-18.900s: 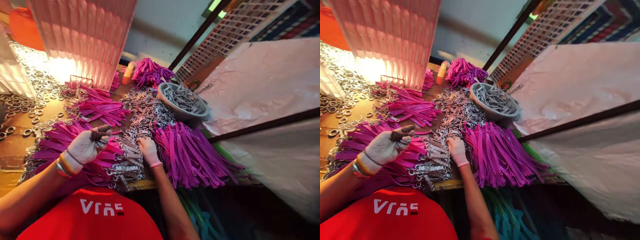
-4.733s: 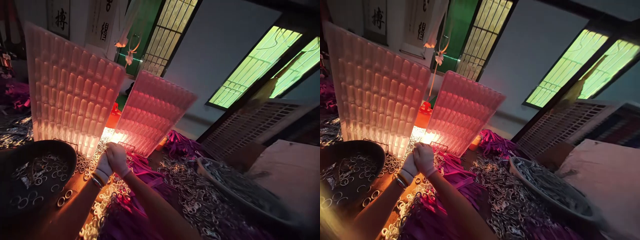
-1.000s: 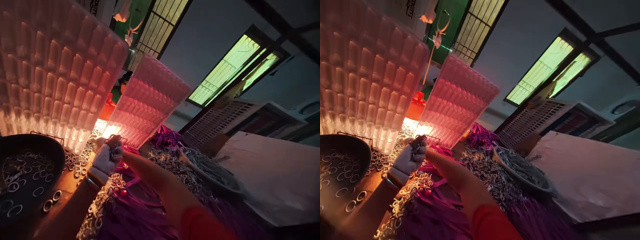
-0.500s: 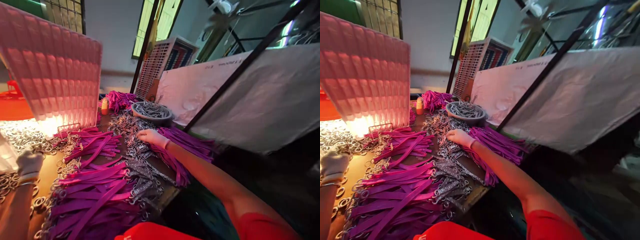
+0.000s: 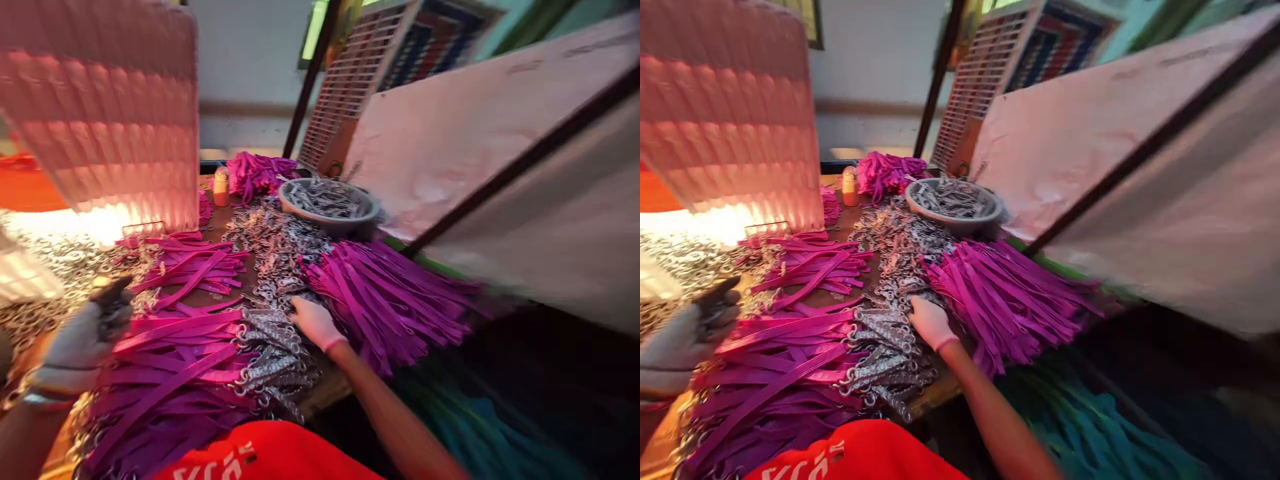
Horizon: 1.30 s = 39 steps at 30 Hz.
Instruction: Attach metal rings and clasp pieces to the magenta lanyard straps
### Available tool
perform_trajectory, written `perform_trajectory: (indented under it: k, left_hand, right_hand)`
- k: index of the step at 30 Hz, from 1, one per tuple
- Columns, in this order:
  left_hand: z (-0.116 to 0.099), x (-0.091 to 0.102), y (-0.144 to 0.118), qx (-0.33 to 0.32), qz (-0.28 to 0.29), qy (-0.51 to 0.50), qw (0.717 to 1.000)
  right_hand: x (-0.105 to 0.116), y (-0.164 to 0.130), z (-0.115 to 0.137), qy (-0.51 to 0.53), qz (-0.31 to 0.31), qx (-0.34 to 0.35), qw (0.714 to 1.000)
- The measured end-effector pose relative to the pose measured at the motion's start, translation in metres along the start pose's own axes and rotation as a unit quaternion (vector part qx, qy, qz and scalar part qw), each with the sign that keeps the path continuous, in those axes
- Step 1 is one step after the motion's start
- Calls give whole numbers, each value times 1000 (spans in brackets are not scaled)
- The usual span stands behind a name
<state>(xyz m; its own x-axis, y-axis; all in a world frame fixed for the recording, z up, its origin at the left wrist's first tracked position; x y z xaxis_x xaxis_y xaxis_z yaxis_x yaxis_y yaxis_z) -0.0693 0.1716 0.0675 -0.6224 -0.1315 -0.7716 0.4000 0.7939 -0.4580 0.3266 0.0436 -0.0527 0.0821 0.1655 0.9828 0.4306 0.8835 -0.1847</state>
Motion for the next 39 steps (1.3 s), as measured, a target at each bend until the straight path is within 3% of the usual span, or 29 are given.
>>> perform_trajectory:
  k: [1, 2, 7, 9, 11, 13, 17, 19, 22, 25, 28, 31, 34, 39]
  left_hand:
    - [14, -5, -10, -43, -22, 32, 998]
    - [31, -10, -16, -43, -30, 50, 997]
    - [107, -16, -8, -12, 33, 81, 996]
    - [127, -10, -4, 3, 36, 97, 995]
    - [142, -7, -4, 5, 47, 120, 992]
    - [152, -9, -8, -16, 72, 174, 982]
    - [159, -18, -17, -75, 124, 306, 941]
    - [158, -18, -18, -103, 151, 336, 924]
    - [154, -7, -17, -110, 173, 384, 900]
    - [146, 4, -15, -82, 172, 387, 902]
    - [139, 8, -13, -41, 130, 279, 951]
    - [136, 5, -13, -9, 77, 192, 978]
    - [136, 3, -17, -55, 73, 208, 974]
    - [135, 9, -25, -113, 92, 234, 961]
  right_hand:
    - [-8, -6, 0, 9, -7, 2, 1000]
    - [-15, -11, 0, 21, -13, 8, 1000]
    - [-35, -13, -10, 82, -54, 41, 994]
    - [-30, -10, -11, 160, -127, 50, 978]
    - [-13, -12, -7, 269, -206, 57, 939]
    - [13, -19, 8, 347, -231, 85, 905]
    - [62, -47, 67, 349, -161, 258, 886]
    - [73, -59, 97, 329, -114, 343, 872]
    - [74, -68, 125, 312, -82, 395, 860]
    - [73, -68, 133, 351, -72, 378, 853]
    - [79, -66, 131, 447, -57, 307, 838]
    - [86, -64, 130, 550, 30, 226, 803]
    - [88, -62, 131, 594, 94, 183, 778]
    - [82, -64, 141, 573, 75, 198, 792]
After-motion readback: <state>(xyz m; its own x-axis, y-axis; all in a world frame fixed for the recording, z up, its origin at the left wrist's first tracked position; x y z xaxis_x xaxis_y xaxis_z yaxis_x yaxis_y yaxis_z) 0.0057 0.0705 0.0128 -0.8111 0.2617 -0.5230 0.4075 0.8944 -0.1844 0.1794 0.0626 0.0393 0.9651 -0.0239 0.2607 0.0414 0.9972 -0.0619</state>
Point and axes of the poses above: each hand's wrist, its own y-axis towards the middle knuckle, its own x-axis out of the back of the hand, z = x × y, the point moved 1 cm from there along y, towards the middle knuckle, and after that the axes turned 14 degrees about -y, right-handed, at the moved point
